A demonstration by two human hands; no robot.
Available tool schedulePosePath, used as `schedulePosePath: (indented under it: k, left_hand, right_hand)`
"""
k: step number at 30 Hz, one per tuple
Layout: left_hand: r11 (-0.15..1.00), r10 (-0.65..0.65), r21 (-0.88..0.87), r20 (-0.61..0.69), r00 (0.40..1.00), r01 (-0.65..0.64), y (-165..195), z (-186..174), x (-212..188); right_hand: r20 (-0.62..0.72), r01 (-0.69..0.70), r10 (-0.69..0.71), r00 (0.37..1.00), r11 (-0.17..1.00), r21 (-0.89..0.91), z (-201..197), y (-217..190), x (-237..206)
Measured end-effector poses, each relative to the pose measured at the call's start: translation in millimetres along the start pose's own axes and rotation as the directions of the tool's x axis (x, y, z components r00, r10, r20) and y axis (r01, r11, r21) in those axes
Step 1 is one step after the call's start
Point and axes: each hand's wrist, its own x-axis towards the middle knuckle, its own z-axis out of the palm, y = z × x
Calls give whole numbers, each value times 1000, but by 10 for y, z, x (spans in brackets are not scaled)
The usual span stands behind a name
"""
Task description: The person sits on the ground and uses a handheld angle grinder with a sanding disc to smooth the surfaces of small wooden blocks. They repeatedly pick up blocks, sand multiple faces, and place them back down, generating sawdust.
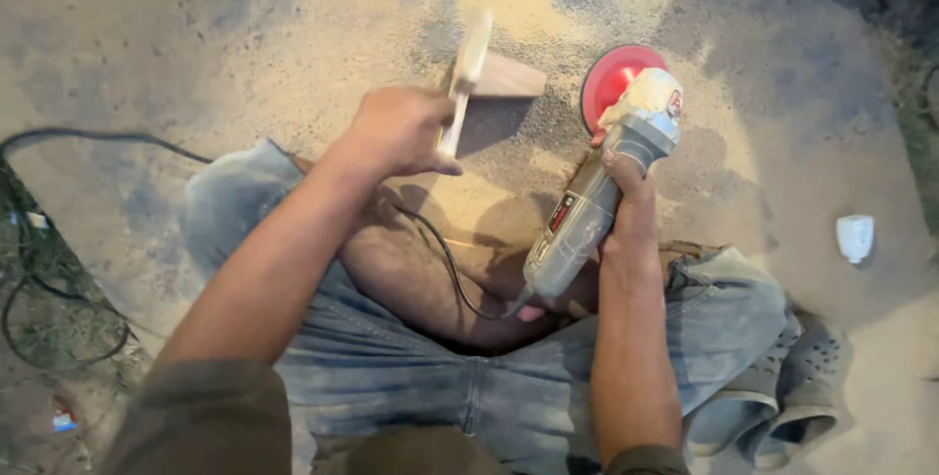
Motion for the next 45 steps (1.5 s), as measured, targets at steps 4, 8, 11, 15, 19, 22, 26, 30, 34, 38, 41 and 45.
schedulePosePath:
  k: [4, 8, 11, 15, 19, 22, 26, 30, 34, 38, 41, 45]
  left_hand:
    - [964, -192, -202, -79, 978, 173, -43, -99, 34]
    - [969, 56, -185, -488, 871, -166, -83, -114, 261]
    - [962, 183, -91, -487, 854, -258, -154, -121, 478]
    - [977, 94, -131, -441, 893, -167, -326, -113, 478]
    - [980, 40, -148, -497, 867, -131, -353, -70, 488]
    - [973, 55, -158, -550, 833, -169, -354, -20, 488]
    - [974, 51, -152, -573, 818, -166, -344, -1, 491]
    - [967, 61, -175, -538, 841, -183, -315, -24, 487]
    - [970, 63, -167, -523, 850, -175, -302, -11, 502]
    - [980, 69, -118, -548, 833, -159, -310, 27, 545]
    - [977, 59, -149, -508, 859, -155, -316, 39, 544]
    - [973, 54, -173, -475, 878, -154, -315, 6, 503]
  right_hand:
    - [-6, -7, 7, 1000, 999, -36, 23, -8, -12]
    - [27, -26, 29, 999, 995, -98, 101, 36, 33]
    - [40, -65, 70, 997, 989, -132, 184, 108, 118]
    - [91, -61, 83, 992, 972, -228, 286, 210, 282]
    - [-50, -194, 188, 981, 924, -329, 385, 296, 478]
    - [-8, -161, 170, 985, 918, -362, 417, 350, 557]
    - [59, -101, 138, 989, 902, -419, 469, 371, 749]
    - [80, -150, 194, 978, 914, -376, 537, 381, 871]
    - [88, -156, 201, 976, 917, -368, 605, 366, 947]
    - [73, -195, 235, 969, 914, -356, 635, 353, 954]
    - [51, -204, 242, 969, 898, -391, 610, 361, 859]
    - [58, -200, 238, 970, 906, -374, 543, 388, 703]
